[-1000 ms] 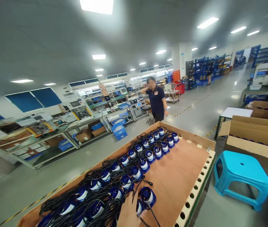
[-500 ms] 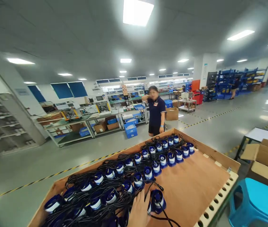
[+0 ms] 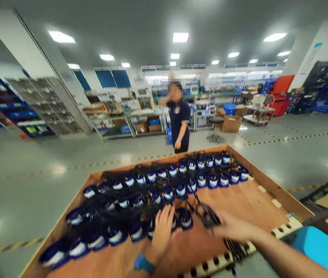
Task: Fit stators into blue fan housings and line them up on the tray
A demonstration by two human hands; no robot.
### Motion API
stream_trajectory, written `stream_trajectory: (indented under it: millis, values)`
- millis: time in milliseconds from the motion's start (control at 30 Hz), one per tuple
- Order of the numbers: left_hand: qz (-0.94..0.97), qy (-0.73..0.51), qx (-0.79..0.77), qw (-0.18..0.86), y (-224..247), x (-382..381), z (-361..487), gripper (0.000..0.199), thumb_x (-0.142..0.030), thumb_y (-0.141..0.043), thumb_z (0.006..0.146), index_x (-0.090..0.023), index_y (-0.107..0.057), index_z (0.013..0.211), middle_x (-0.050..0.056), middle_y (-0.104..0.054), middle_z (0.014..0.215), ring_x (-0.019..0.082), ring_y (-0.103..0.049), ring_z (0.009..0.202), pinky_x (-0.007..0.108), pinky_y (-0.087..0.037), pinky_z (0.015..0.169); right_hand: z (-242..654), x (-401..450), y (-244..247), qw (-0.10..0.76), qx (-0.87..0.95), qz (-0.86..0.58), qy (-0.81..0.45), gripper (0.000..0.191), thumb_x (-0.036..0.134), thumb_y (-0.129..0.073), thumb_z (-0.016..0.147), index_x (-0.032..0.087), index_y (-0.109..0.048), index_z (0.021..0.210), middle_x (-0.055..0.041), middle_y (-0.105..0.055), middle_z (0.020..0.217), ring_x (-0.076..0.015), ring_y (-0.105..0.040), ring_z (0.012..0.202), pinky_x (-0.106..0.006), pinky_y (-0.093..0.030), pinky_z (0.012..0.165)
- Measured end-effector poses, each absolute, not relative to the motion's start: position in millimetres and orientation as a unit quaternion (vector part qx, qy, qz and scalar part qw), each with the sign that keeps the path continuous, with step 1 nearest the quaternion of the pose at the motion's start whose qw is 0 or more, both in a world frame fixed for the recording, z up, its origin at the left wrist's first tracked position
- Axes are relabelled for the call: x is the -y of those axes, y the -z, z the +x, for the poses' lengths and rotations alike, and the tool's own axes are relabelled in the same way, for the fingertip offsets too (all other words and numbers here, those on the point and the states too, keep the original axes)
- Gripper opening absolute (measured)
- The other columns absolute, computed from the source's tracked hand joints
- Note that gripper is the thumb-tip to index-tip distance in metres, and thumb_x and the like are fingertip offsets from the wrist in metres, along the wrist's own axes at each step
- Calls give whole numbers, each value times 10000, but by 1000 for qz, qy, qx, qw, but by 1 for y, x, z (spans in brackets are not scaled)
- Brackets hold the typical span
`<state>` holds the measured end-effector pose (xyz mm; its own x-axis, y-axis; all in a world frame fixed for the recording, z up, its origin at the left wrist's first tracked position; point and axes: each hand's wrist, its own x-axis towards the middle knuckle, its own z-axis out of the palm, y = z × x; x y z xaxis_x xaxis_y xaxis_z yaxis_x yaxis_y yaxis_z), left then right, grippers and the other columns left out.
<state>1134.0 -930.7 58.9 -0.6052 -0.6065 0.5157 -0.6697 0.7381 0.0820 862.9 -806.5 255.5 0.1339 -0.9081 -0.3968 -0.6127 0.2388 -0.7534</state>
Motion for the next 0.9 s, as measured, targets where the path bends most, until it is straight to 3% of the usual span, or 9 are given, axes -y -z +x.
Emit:
stream_trajectory:
  millis: [100, 200, 367, 600, 667, 767, 900]
  values:
    - [428, -23, 864, 263, -72, 903, 1123, 788, -352, -614, 945, -97, -223, 1579, 217, -398, 1576, 329, -312, 1506, 568, -328, 1207, 853, 866, -274, 364, -555, -709, 239, 514, 399, -585, 915, 145, -573, 1361, -87, -673, 1161, -265, -584, 1185, -422, -464, 1065]
    - [462, -19, 845, 267, -74, 880, 1110, 834, -365, -600, 956, -54, -155, 1589, 271, -281, 1618, 359, -203, 1544, 581, -319, 1206, 857, 920, -275, 298, -517, -771, 223, 600, 295, -568, 946, 190, -422, 1519, -81, -628, 1291, -221, -594, 1176, -393, -450, 1073]
    - [464, -55, 851, 239, -67, 860, 1086, 906, -416, -660, 905, -131, -166, 1608, 246, -197, 1655, 401, -205, 1536, 653, -317, 1180, 889, 975, -261, 164, -506, -841, 98, 772, 169, -613, 912, 247, -288, 1607, -114, -621, 1203, -253, -628, 1087, -402, -490, 983]
    - [510, -95, 816, 257, -15, 883, 1065, 949, -501, -658, 849, -174, -198, 1612, 177, -398, 1584, 393, -433, 1427, 657, -430, 1091, 966, 1007, -204, 151, -437, -887, -1, 746, 276, -733, 858, 313, -433, 1540, -122, -634, 1206, -292, -664, 1036, -355, -510, 895]
    - [508, -144, 805, 269, 19, 898, 1059, 930, -483, -669, 839, -202, -228, 1608, 182, -510, 1499, 408, -532, 1339, 669, -502, 992, 977, 1010, -181, 169, -420, -892, -11, 666, 292, -697, 879, 311, -483, 1510, -121, -643, 1237, -309, -650, 1103, -367, -500, 941]
    - [496, -285, 737, 361, 70, 924, 1050, 818, -348, -674, 866, -293, -290, 1586, 160, -726, 1189, 383, -696, 1087, 644, -571, 815, 981, 1013, -151, 203, -426, -882, 3, 585, 240, -574, 925, 299, -501, 1503, -121, -651, 1267, -300, -636, 1153, -370, -480, 1007]
    - [497, -331, 682, 423, 105, 943, 1039, 711, -332, -719, 844, -367, -448, 1500, 128, -716, 1209, 371, -703, 1087, 662, -566, 851, 976, 1017, -129, 211, -431, -876, 48, 599, 191, -525, 892, 283, -534, 1484, -129, -610, 1358, -326, -551, 1278, -436, -405, 1121]
